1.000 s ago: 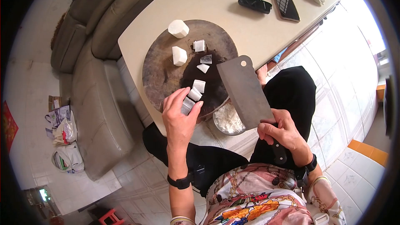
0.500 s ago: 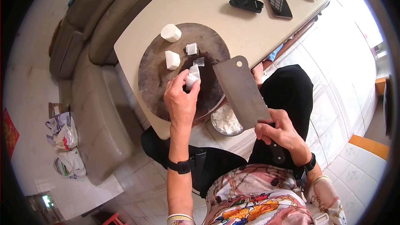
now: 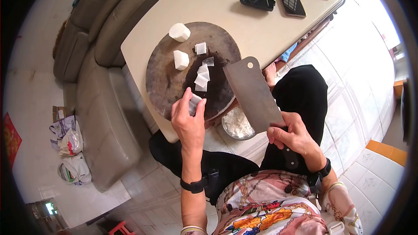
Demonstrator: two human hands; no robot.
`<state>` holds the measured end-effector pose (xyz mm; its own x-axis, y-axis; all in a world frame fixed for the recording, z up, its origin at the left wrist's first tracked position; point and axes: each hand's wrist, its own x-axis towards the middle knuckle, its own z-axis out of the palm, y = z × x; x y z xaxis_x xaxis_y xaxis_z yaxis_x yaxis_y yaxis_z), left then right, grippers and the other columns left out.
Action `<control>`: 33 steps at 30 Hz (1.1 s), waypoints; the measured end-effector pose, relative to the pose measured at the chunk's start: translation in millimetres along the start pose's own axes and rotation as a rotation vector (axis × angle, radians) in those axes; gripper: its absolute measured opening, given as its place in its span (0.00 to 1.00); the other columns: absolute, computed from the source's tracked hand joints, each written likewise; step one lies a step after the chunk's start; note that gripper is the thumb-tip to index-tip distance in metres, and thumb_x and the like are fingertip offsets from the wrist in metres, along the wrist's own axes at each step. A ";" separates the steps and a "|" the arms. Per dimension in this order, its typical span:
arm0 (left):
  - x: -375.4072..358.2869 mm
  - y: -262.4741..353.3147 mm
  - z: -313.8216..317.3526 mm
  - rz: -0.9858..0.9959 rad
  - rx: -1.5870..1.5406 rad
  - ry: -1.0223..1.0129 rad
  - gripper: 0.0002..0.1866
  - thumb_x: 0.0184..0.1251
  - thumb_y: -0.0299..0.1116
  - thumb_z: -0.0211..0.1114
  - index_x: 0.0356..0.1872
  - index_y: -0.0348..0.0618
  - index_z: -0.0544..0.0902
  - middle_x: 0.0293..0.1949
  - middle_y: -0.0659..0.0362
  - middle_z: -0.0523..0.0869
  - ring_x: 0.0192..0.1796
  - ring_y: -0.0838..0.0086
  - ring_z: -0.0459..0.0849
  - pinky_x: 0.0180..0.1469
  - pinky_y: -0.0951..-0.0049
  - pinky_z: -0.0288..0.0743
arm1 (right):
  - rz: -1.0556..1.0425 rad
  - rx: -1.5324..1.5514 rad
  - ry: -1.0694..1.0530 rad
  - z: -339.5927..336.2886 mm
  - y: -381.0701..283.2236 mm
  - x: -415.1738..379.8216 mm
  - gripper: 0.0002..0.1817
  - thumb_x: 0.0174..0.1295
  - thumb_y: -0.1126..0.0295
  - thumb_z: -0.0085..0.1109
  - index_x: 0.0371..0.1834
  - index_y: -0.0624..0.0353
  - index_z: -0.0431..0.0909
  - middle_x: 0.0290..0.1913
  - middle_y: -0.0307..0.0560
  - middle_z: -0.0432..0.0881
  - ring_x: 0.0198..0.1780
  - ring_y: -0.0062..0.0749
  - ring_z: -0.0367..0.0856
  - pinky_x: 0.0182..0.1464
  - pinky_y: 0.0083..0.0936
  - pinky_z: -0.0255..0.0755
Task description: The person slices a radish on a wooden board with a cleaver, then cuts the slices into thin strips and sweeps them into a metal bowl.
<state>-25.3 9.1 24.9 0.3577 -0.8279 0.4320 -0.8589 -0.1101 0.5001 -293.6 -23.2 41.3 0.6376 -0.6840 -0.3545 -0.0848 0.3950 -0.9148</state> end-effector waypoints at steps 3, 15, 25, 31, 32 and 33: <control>-1.0 0.3 -1.3 -0.034 -0.020 -0.002 0.23 0.54 0.25 0.74 0.53 0.38 0.82 0.42 0.49 0.87 0.45 0.62 0.85 0.50 0.64 0.78 | -0.003 -0.017 0.014 1.2 -2.1 -0.4 0.10 0.64 0.70 0.57 0.35 0.68 0.75 0.24 0.41 0.78 0.20 0.16 0.70 0.21 0.17 0.64; -2.7 -10.1 1.7 0.070 -0.013 -0.005 0.17 0.55 0.27 0.73 0.47 0.38 0.83 0.43 0.51 0.85 0.48 0.56 0.81 0.50 0.59 0.75 | 0.002 0.008 0.031 -1.5 -0.1 -3.2 0.10 0.64 0.70 0.57 0.36 0.68 0.76 0.23 0.41 0.78 0.19 0.16 0.70 0.21 0.17 0.65; 19.1 -2.4 -1.6 -0.009 -0.088 -0.006 0.17 0.57 0.25 0.72 0.48 0.35 0.83 0.50 0.50 0.85 0.52 0.62 0.83 0.57 0.66 0.75 | -0.021 0.003 0.041 -0.4 0.4 -1.1 0.10 0.65 0.69 0.58 0.33 0.67 0.74 0.22 0.40 0.77 0.19 0.16 0.70 0.25 0.18 0.69; 41.0 3.2 7.0 0.090 -0.010 -0.158 0.15 0.53 0.24 0.71 0.45 0.37 0.84 0.38 0.49 0.86 0.40 0.61 0.84 0.44 0.64 0.77 | 0.038 0.002 0.061 -0.7 0.2 -1.7 0.11 0.65 0.68 0.59 0.34 0.66 0.74 0.23 0.39 0.77 0.19 0.15 0.70 0.28 0.18 0.71; 43.0 2.6 7.9 0.090 -0.010 -0.160 0.15 0.53 0.24 0.71 0.45 0.37 0.84 0.38 0.49 0.86 0.40 0.61 0.84 0.44 0.64 0.77 | 0.057 -0.003 0.063 -0.4 -0.6 -1.8 0.11 0.65 0.68 0.59 0.34 0.66 0.75 0.23 0.39 0.77 0.19 0.15 0.70 0.28 0.18 0.72; 45.2 1.8 8.9 0.100 -0.004 -0.164 0.15 0.53 0.23 0.70 0.43 0.37 0.83 0.40 0.49 0.86 0.42 0.58 0.84 0.46 0.62 0.77 | 0.057 -0.002 0.063 -0.3 -1.7 -1.6 0.11 0.65 0.68 0.59 0.34 0.66 0.75 0.23 0.39 0.77 0.19 0.15 0.70 0.28 0.18 0.72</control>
<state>-13.9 -33.4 38.6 0.2056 -0.9133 0.3517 -0.8856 -0.0207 0.4639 -294.6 -23.0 43.4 0.5822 -0.6975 -0.4178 -0.1214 0.4335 -0.8929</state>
